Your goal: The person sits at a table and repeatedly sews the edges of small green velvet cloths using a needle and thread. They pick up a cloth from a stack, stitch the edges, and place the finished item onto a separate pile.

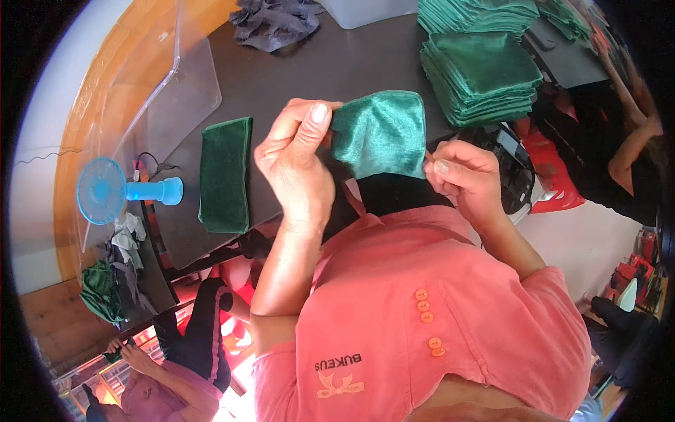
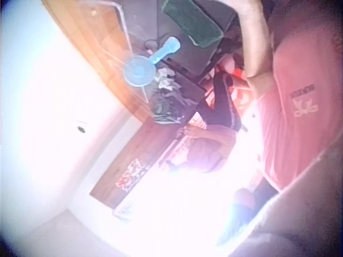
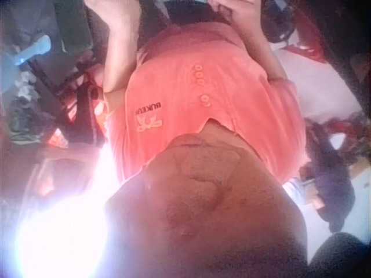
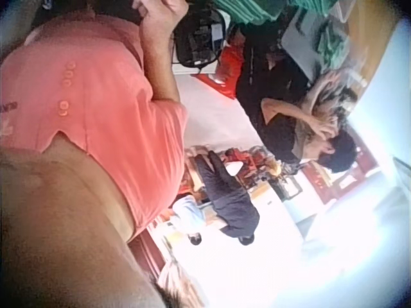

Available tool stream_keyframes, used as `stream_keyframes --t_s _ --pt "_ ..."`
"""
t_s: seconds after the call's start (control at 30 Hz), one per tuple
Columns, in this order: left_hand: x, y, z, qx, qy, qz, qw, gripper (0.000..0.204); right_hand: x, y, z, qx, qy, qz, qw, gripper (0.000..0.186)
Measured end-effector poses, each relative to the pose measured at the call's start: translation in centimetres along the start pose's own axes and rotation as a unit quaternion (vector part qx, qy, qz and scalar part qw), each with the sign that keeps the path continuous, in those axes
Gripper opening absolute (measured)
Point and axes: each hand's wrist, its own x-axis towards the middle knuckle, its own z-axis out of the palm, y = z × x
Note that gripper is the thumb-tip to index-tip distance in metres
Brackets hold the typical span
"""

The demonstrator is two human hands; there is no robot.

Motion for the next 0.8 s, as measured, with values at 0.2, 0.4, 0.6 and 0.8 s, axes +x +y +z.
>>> stream_keyframes --t_s 0.2,0.4,0.6,0.8 --pt "0.0 3.8 0.6 0.315 -0.062 0.165 0.933 0.023 0.0 0.3 0.3 -0.127 -0.007 -0.098 0.987 0.010" --pt "0.0 3.7 0.3 0.166 -0.153 0.036 0.973 0.016 0.0 0.3 0.5 -0.191 -0.005 -0.156 0.969 0.010" --pt "0.1 2.9 0.1 0.230 -0.113 0.083 0.963 0.015 -0.2 0.6 0.1 -0.115 0.021 -0.091 0.989 0.012" --pt "-0.1 3.1 0.8 0.138 -0.127 0.084 0.979 0.020 -0.1 0.9 0.2 -0.111 0.014 -0.081 0.990 0.011"
